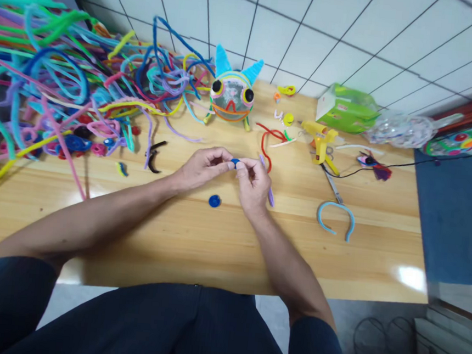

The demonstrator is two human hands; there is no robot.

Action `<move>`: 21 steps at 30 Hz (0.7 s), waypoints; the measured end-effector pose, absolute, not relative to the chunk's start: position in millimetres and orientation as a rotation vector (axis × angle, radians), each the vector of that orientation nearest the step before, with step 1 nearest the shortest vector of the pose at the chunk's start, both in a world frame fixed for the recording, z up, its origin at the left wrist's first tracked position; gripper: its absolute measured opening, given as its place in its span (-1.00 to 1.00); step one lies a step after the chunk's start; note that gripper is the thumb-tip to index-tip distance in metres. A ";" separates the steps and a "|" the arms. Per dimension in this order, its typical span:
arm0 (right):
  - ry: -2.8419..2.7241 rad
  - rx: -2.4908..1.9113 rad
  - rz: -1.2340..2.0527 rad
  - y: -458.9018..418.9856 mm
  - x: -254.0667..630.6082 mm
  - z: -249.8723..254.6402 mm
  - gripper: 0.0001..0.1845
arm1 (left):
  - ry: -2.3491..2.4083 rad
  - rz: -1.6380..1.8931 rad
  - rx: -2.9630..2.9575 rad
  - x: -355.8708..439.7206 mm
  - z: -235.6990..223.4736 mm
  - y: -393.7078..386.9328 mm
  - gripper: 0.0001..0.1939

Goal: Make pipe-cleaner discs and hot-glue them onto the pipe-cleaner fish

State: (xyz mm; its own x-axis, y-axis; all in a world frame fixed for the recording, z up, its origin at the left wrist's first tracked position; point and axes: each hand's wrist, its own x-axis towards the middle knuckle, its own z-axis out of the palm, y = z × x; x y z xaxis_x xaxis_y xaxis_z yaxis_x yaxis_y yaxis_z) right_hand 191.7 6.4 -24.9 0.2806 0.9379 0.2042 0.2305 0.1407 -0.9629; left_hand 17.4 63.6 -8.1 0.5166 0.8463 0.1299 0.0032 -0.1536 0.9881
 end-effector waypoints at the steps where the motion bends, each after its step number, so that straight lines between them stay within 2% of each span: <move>1: -1.194 -1.355 0.751 6.3 191.3 -24.6 -0.70 | 0.759 0.888 1.541 17.8 -8.1 64.0 -0.72; 9: -1.106 -1.367 0.668 5.3 188.8 -18.6 -0.67 | 0.835 1.053 1.419 20.9 -6.7 62.2 -0.76; 15: -1.037 -1.359 0.731 7.9 190.3 14.2 -0.66 | 0.998 1.221 1.107 17.9 3.4 73.3 -0.84; 18: -0.977 -1.344 0.719 8.2 215.0 33.0 -0.63 | 1.056 1.294 1.004 13.3 6.4 83.8 -0.86; 21: -0.872 -1.429 0.538 8.9 260.9 39.2 -0.60 | 1.071 1.362 1.026 9.6 5.9 90.9 -0.86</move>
